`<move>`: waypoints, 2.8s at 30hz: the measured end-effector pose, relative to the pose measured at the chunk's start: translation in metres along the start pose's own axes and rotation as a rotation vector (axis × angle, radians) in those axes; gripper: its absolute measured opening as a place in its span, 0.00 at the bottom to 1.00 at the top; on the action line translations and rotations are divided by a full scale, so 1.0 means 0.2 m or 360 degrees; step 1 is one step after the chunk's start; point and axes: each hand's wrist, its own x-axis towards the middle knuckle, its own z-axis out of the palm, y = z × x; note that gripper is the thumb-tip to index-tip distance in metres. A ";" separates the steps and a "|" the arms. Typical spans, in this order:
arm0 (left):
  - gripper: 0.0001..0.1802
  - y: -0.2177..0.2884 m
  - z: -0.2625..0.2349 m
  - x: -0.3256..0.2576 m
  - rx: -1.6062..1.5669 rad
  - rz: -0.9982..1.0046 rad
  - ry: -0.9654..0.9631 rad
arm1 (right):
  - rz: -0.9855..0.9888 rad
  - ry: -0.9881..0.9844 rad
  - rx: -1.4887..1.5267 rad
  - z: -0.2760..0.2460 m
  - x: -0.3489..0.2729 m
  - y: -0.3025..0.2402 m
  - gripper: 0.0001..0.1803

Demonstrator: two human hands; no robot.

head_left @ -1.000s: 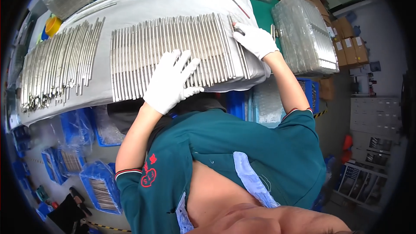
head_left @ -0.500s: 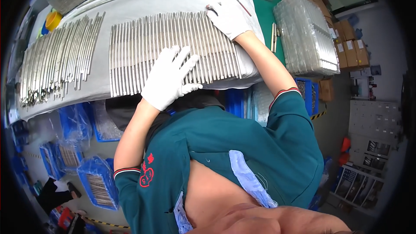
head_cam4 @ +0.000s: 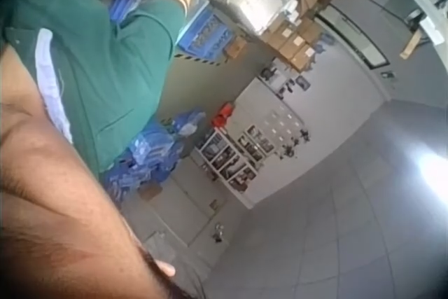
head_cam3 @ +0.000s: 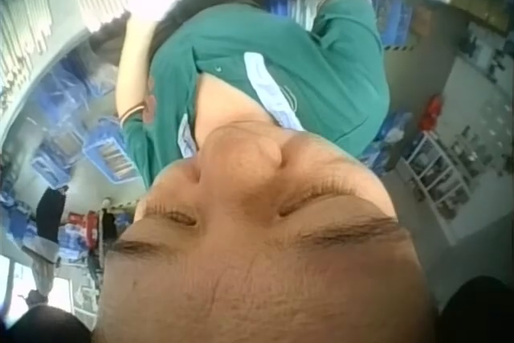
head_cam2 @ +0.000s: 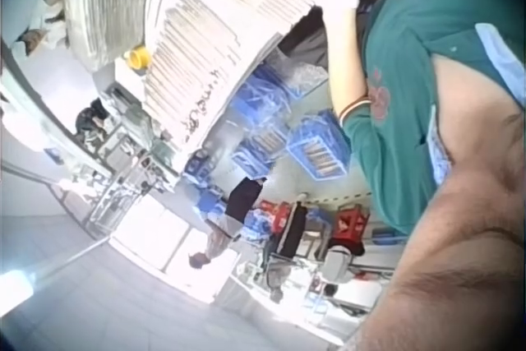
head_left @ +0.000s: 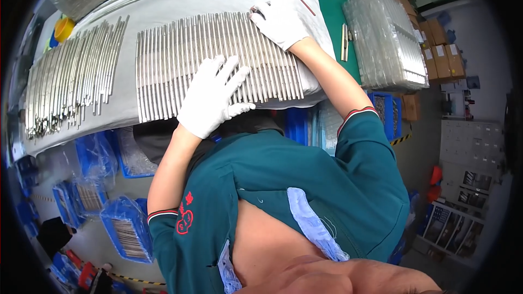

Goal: Aligning and sanding the ends of metal rods on a factory workbench.

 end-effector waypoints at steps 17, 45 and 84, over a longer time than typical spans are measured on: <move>0.40 0.00 0.00 -0.01 0.0030 -0.0017 -0.0015 | -0.0037 -0.0158 0.0148 -0.06 0.10 -0.13 0.14; 0.44 -0.01 0.02 -0.01 0.0006 -0.0012 0.0015 | -0.0089 -0.0250 0.0217 0.05 0.21 -0.21 0.14; 0.40 0.01 -0.02 -0.02 -0.0105 -0.0008 0.0023 | -0.0189 -0.0277 0.0303 0.15 0.34 -0.31 0.18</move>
